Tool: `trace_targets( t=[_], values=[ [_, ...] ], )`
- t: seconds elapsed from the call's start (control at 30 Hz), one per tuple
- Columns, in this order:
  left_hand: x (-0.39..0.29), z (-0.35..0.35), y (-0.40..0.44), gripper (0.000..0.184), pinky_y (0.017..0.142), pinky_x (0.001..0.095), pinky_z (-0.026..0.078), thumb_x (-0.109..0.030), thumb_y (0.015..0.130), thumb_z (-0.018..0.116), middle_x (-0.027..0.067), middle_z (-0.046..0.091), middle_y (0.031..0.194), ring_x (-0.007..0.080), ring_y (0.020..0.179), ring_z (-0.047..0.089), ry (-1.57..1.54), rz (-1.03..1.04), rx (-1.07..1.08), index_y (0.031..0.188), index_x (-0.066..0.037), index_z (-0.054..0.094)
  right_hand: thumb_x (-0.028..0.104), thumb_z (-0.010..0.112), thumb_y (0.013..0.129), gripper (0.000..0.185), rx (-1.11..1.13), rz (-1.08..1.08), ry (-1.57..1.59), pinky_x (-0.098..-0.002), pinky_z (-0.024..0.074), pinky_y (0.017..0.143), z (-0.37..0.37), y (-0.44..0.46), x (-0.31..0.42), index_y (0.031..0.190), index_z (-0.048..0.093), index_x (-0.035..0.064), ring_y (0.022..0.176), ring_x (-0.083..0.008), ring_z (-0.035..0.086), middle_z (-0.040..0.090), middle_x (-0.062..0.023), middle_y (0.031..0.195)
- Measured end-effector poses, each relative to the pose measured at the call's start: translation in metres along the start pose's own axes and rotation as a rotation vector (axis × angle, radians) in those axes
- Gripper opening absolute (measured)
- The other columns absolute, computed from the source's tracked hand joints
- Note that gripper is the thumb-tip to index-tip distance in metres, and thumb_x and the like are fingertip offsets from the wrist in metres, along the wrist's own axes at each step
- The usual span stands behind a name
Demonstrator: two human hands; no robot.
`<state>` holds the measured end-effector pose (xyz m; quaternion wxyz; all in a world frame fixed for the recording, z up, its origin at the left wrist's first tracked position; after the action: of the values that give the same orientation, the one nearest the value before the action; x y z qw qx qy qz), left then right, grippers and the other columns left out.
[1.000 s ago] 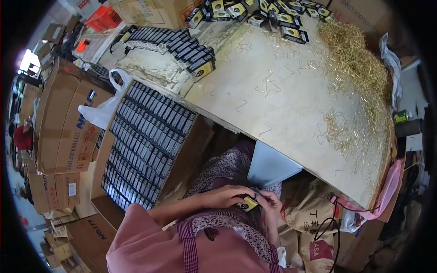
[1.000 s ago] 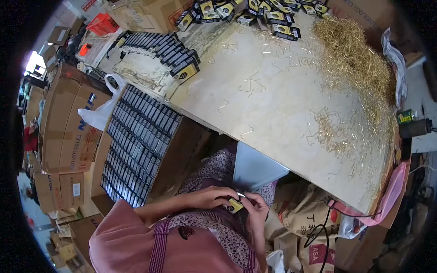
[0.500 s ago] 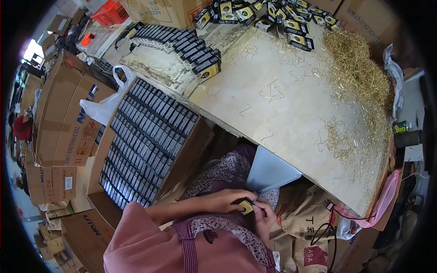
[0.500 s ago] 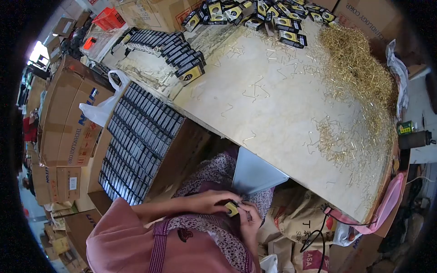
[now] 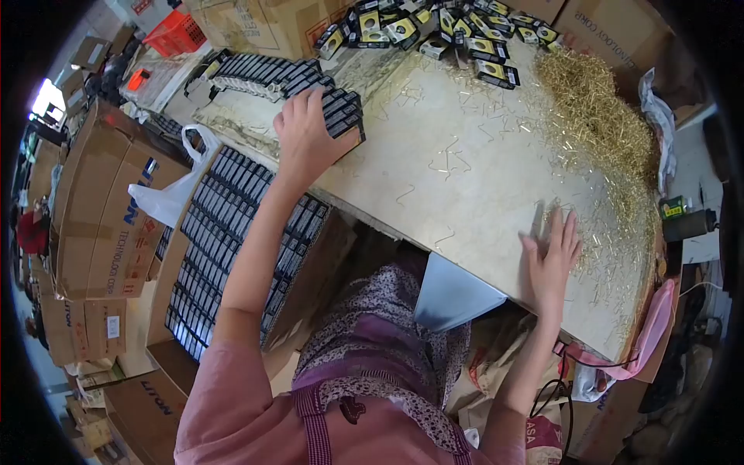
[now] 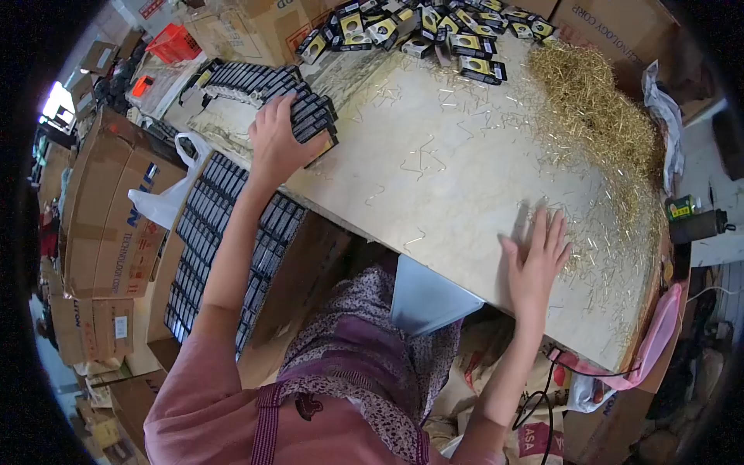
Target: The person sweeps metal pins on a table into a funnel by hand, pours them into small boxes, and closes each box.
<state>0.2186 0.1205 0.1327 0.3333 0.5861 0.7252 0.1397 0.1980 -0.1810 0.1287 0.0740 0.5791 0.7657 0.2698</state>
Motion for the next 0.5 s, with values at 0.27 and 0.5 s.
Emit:
trace_targets(
  t=[0.27,0.5],
  values=[
    [0.012,0.021,0.008,0.067,0.075,0.0375,0.029,-0.03,0.049,0.064,0.0157,0.036,0.101,0.0279,0.089,0.036,0.046,-0.033,0.362,0.103,-0.002,0.036,0.004,0.052,0.056,0.016,0.159,-0.237,0.864,-0.0354,0.0324,0.082,-0.078,0.02,0.12,0.072,0.052,0.0064,0.094,-0.0246,0.042,0.044,-0.009,0.101],
    [0.024,-0.014,0.003,0.069,0.073,0.0324,0.035,-0.027,0.047,0.065,0.0165,0.042,0.093,0.0259,0.084,0.042,-0.263,-0.112,0.386,0.103,0.001,0.035,0.002,0.052,0.055,0.019,0.152,-0.256,1.008,-0.0333,0.035,0.079,-0.1,-0.001,0.166,0.072,0.052,0.011,0.089,-0.0195,0.045,0.05,-0.0027,0.089]
  ],
)
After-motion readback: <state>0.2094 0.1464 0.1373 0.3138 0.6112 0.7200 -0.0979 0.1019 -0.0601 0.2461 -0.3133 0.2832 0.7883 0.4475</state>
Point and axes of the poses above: each hand's wrist, its own y-axis towards the middle knuckle, its own z-axis out of the palm, x = y × z, the point moved 8 cm from there along y, towards the middle knuckle
